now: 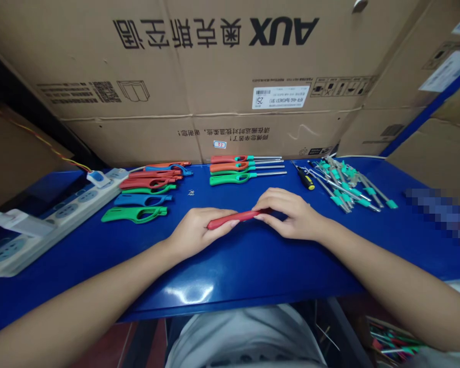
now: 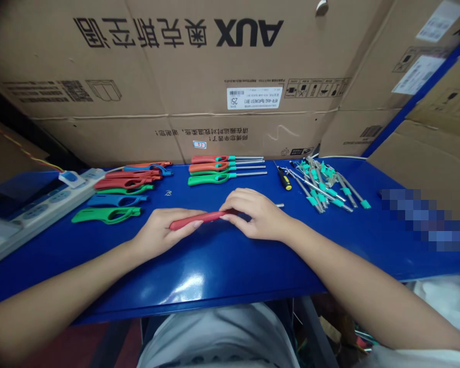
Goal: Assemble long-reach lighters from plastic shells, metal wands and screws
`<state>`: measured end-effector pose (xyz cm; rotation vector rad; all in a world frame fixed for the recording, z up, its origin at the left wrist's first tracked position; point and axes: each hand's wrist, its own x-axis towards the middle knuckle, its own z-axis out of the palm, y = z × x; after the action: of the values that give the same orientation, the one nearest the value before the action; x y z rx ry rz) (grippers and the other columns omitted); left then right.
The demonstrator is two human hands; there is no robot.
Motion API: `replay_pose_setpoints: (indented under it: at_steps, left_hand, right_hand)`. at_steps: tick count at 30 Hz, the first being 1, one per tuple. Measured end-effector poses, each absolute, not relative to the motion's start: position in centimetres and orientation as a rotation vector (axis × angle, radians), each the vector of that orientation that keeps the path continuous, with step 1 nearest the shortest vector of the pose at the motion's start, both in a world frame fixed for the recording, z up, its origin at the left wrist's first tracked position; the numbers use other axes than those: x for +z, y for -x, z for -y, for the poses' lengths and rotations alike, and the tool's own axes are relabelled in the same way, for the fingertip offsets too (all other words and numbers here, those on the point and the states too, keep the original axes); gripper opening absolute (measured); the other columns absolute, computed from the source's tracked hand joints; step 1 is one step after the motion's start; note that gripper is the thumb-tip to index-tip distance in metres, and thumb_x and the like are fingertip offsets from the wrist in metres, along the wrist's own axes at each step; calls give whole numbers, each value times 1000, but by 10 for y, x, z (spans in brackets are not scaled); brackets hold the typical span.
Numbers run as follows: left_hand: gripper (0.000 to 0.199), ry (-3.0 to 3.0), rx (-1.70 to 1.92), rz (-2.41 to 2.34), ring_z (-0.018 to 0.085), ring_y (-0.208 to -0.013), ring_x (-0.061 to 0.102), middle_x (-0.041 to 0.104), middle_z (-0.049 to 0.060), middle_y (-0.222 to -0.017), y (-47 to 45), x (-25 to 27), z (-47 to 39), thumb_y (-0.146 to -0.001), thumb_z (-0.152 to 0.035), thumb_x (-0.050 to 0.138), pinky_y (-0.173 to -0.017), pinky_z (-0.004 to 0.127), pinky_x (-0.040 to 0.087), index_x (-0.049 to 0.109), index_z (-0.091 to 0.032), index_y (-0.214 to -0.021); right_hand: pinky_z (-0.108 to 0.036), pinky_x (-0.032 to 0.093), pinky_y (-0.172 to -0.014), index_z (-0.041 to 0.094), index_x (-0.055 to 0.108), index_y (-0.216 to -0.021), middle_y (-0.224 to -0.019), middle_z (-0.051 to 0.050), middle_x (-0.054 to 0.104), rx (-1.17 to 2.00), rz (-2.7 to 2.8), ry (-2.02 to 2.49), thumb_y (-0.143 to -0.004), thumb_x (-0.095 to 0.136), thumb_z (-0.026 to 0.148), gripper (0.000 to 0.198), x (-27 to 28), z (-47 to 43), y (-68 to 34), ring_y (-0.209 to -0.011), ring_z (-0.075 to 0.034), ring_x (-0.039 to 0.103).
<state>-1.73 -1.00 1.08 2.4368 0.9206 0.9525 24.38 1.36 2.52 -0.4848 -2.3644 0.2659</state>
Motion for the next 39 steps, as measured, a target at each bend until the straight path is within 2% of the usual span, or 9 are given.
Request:
replay_pose_setpoints:
  at_steps: [8,16,22,26,30,36,39]
  left_hand:
    - [28,-2282,1005,-1034,18,-81,75,80,4,-98,17,14,8,-97,-39,59,-74,23,57,79,-19,-102]
    - [34,-2254,993,-1036,19,-78,75,80,6,-96,18,15,4,-97,-44,57,-75,25,59,79,-18,-103]
    - [31,-2445,967,-982,20,-91,75,78,7,-106,20,15,3,-95,-39,63,-85,27,58,75,-18,-114]
    - [30,-2605,946,-974,18,-96,73,75,8,-112,20,11,4,-99,-34,57,-88,27,57,70,-19,-122]
    - [33,-2747,816,-972,19,-96,73,75,7,-111,19,7,8,-99,-38,58,-84,28,57,67,-20,-124]
    - [26,-2766,714,-989,19,-91,72,74,7,-106,18,13,11,-103,-33,50,-78,27,55,66,-19,-117]
    - [26,-2773,741,-985,18,-88,71,74,6,-105,18,16,12,-103,-33,50,-76,27,54,66,-18,-116]
  right_hand:
    - [-36,51,-81,18,64,-108,-97,-9,70,204,2402,590,-97,58,24,14,26,-20,-248,-90,-21,62]
    - [-36,44,-86,18,66,-100,-94,-7,71,221,2574,713,-97,60,33,16,32,-27,-260,-87,-20,64]
    - [-35,42,-82,16,64,-95,-86,-7,67,11,2605,676,-99,53,25,14,35,-23,-261,-80,-20,58]
    - [-37,40,-85,16,64,-94,-86,-8,69,-156,2632,665,-100,52,26,17,32,-19,-256,-79,-21,58]
    - [-38,39,-87,16,66,-95,-86,-7,71,-198,2670,651,-101,51,32,22,27,-15,-247,-79,-20,58]
    - [-37,38,-87,16,67,-103,-94,-7,73,-102,2636,708,-98,58,41,27,27,-18,-249,-86,-20,62]
    - [-38,36,-89,16,67,-100,-94,-6,73,-99,2653,699,-99,57,36,22,29,-21,-254,-87,-20,61]
